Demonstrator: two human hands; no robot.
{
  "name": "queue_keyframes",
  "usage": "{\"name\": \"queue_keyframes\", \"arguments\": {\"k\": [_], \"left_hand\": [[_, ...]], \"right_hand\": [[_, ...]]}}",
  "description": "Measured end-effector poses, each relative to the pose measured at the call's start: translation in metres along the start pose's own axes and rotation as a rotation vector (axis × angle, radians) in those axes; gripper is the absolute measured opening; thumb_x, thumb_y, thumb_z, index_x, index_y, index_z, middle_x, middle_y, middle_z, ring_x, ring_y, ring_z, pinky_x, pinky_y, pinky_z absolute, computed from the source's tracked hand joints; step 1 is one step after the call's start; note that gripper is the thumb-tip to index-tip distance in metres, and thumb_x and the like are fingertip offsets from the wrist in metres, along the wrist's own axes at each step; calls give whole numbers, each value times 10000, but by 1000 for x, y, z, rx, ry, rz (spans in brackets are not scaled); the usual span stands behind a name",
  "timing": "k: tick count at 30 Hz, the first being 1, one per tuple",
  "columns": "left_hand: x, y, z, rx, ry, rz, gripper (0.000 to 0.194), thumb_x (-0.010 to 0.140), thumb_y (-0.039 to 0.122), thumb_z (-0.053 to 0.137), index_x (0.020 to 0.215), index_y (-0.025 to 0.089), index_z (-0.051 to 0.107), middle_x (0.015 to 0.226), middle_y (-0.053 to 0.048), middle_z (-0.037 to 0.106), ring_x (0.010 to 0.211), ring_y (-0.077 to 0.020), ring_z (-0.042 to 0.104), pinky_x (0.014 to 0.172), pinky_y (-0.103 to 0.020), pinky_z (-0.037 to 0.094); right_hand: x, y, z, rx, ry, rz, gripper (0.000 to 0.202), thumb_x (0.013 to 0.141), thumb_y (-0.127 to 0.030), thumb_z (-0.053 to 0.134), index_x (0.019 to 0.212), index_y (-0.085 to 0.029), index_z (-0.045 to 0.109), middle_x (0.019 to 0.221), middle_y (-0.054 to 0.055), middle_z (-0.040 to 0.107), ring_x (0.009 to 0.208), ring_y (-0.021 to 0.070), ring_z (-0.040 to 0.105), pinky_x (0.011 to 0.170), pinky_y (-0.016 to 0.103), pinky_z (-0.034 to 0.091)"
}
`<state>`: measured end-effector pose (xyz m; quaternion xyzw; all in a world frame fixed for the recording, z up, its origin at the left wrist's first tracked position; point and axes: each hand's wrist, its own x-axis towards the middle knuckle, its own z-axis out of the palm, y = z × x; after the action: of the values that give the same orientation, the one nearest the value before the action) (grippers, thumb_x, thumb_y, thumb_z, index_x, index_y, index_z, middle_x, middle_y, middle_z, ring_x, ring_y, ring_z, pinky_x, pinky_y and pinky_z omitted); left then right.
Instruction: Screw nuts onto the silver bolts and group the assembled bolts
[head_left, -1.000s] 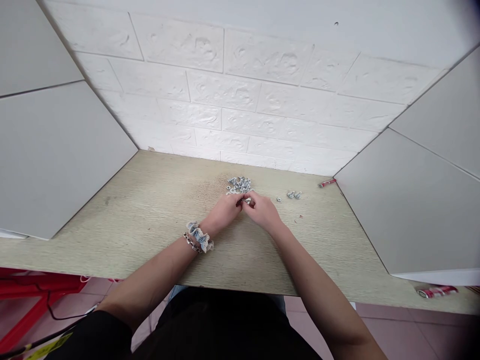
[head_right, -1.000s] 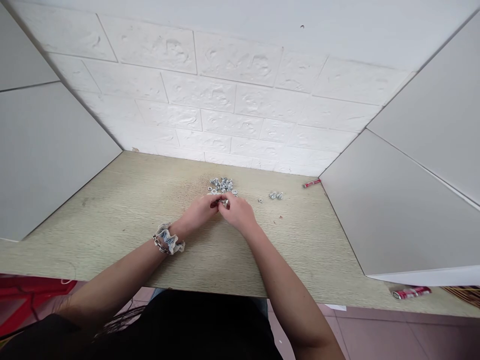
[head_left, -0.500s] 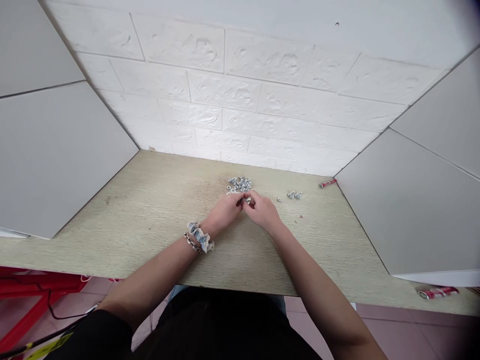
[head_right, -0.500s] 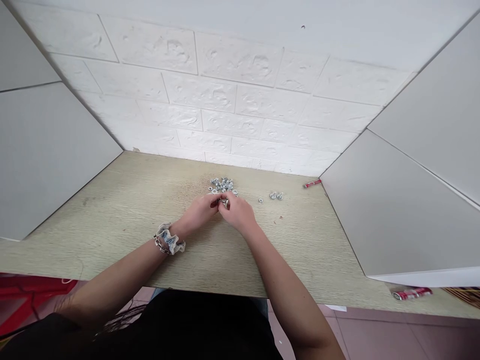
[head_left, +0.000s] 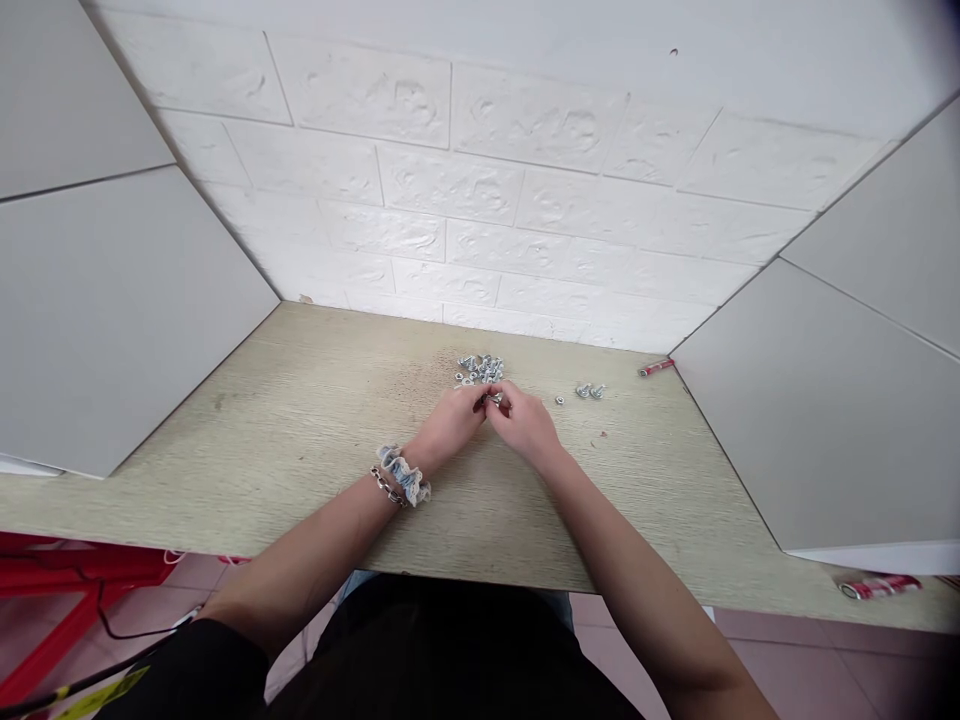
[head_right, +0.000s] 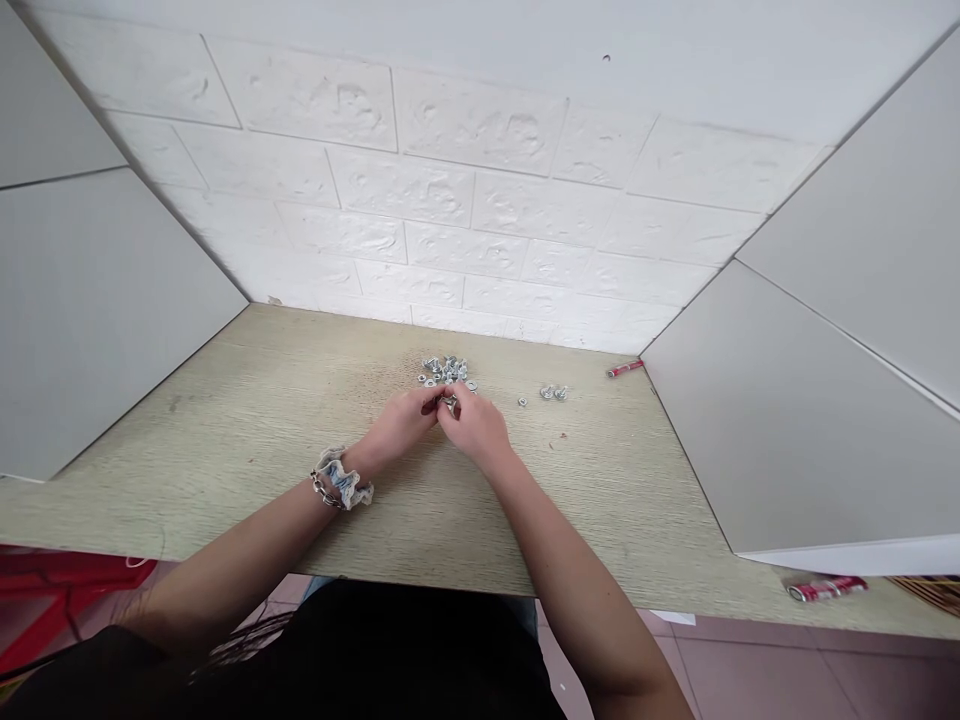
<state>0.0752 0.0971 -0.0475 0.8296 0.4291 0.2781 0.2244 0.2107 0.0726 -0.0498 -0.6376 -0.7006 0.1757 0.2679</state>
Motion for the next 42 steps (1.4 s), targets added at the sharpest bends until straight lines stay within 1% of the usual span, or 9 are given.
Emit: {"name": "queue_keyframes", "arguments": {"k": [5, 11, 15, 19, 22, 26, 33, 39, 42], "left_hand": [[0, -2, 3, 1, 50, 16, 229, 802, 171, 441, 967, 174, 601, 886, -32, 643, 769, -149, 575, 690, -241, 415], [0, -1, 1, -15, 68, 27, 250, 789, 142, 451, 993, 185, 590, 900, -22, 638, 771, -136, 574, 695, -228, 420], [1, -3, 2, 2, 52, 23, 245, 792, 146, 447, 989, 173, 590, 877, -26, 635, 761, -135, 570, 693, -231, 421], [2, -5, 4, 9, 58, 11, 244, 807, 175, 441, 1002, 166, 585, 915, -37, 633, 801, -145, 569, 705, -235, 418], [1, -3, 3, -5, 37, -4, 248, 806, 173, 439, 1006, 168, 586, 909, -34, 633, 789, -143, 569, 702, -233, 417], [0, 1, 1, -22, 11, -3, 265, 801, 132, 419, 1000, 182, 586, 857, -18, 635, 719, -128, 562, 687, -228, 415], [1, -1, 4, 13, 15, -31, 253, 812, 190, 445, 1024, 167, 582, 891, -43, 633, 759, -145, 565, 708, -244, 421], [1, 0, 2, 10, 1, -9, 247, 801, 147, 434, 995, 171, 585, 884, -33, 636, 756, -143, 571, 710, -241, 419], [1, 0, 3, 19, -13, 0, 246, 799, 143, 432, 986, 173, 589, 876, -31, 638, 760, -146, 573, 709, -244, 419]], "right_hand": [[0, 1, -1, -24, 15, -2, 316, 849, -413, 333, 741, -199, 539, 656, -3, 564, 603, 125, 480, 523, 227, 259], [0, -1, 0, 30, 39, 0, 225, 814, -403, 406, 907, -232, 518, 617, -35, 542, 576, 125, 478, 526, 222, 273], [0, 0, 1, 34, 30, -21, 205, 822, -367, 387, 884, -234, 531, 651, -30, 557, 599, 124, 483, 541, 223, 282], [0, 1, 0, -3, 21, 4, 301, 847, -423, 325, 782, -216, 535, 677, -11, 568, 607, 126, 480, 523, 225, 263], [0, 0, -1, -11, 14, 40, 305, 834, -452, 342, 858, -222, 542, 643, -11, 557, 588, 132, 481, 513, 228, 256], [-1, 0, -1, -10, 5, 22, 255, 814, -390, 389, 958, -235, 532, 638, -26, 552, 574, 125, 476, 517, 225, 259], [0, 2, -2, -48, 2, 29, 343, 856, -441, 296, 759, -216, 536, 653, -9, 561, 588, 125, 461, 510, 225, 239], [0, 1, -2, -41, -3, 42, 254, 817, -409, 387, 928, -240, 541, 692, -17, 576, 595, 126, 477, 515, 221, 246], [0, 2, -1, -42, -12, 18, 261, 828, -410, 367, 876, -238, 558, 666, -18, 566, 588, 122, 470, 513, 219, 247]]}}
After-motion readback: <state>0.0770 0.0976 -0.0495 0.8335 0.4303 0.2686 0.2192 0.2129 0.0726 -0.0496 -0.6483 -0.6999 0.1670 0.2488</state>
